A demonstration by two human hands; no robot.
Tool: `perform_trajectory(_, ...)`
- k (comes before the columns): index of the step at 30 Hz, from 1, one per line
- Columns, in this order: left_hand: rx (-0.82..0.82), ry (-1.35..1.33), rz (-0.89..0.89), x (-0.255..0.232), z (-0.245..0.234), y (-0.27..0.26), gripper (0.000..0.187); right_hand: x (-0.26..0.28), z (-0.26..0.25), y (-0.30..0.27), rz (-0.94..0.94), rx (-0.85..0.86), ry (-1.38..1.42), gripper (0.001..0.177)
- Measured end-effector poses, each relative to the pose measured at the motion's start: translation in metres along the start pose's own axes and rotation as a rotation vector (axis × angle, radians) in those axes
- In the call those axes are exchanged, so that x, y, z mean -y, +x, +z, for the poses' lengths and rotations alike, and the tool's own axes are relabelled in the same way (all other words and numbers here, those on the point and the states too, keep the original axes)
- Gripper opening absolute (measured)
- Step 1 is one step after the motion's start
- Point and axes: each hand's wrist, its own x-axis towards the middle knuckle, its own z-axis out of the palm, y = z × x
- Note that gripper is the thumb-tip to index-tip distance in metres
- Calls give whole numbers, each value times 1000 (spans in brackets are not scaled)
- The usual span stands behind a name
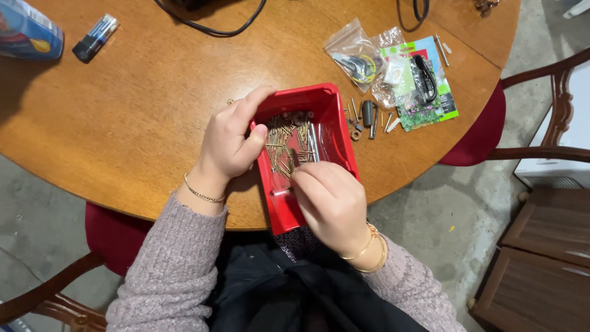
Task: Sorting through a bin of small metal fasteners and screws on a table
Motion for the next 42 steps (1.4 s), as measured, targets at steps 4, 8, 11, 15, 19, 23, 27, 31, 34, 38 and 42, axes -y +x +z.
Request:
perform_trajectory(4, 4, -7, -19, 2, 1, -2, 57, -5, -28, -10, 122, -84, 234, 12)
perform_trajectory(8, 18, -12, -22, 2, -1, -1, 57, -35, -42, -20, 134, -349, 220, 11)
perform_trajectory(11, 19, -10, -34, 4, 0, -3, 56, -62, -38, -17, 157, -601, 78, 26)
perform_trajectory(15, 12, -10, -23, 3, 0, -3, 56, -95, -20, -16, 174, -509, 21, 20)
perform_trajectory(19, 8, -6, -15, 7, 1, -4, 56, -103, -4, -11, 187, -424, -63, 15)
perform_trajectory(23, 15, 12, -19, 8, 1, -3, 57, -110, 2, -6, 218, -356, -128, 6)
perform_trajectory(27, 21, 9, -32, 7, 2, -6, 58, -110, -2, -5, 262, -300, -169, 6)
perform_trajectory(31, 21, 12, -36, 6, 1, -4, 58, -112, -16, 1, 310, -248, -90, 9)
perform_trajectory(34, 22, 18, -31, 7, 1, -4, 59, -129, -17, 9, 211, -179, -182, 8)
perform_trajectory(38, 17, 14, -18, 7, 0, -3, 58, -154, 12, 26, 114, -110, -190, 10)
perform_trajectory(42, 1, -1, -20, 11, 1, -4, 57, -166, 33, 40, 42, -56, -380, 14)
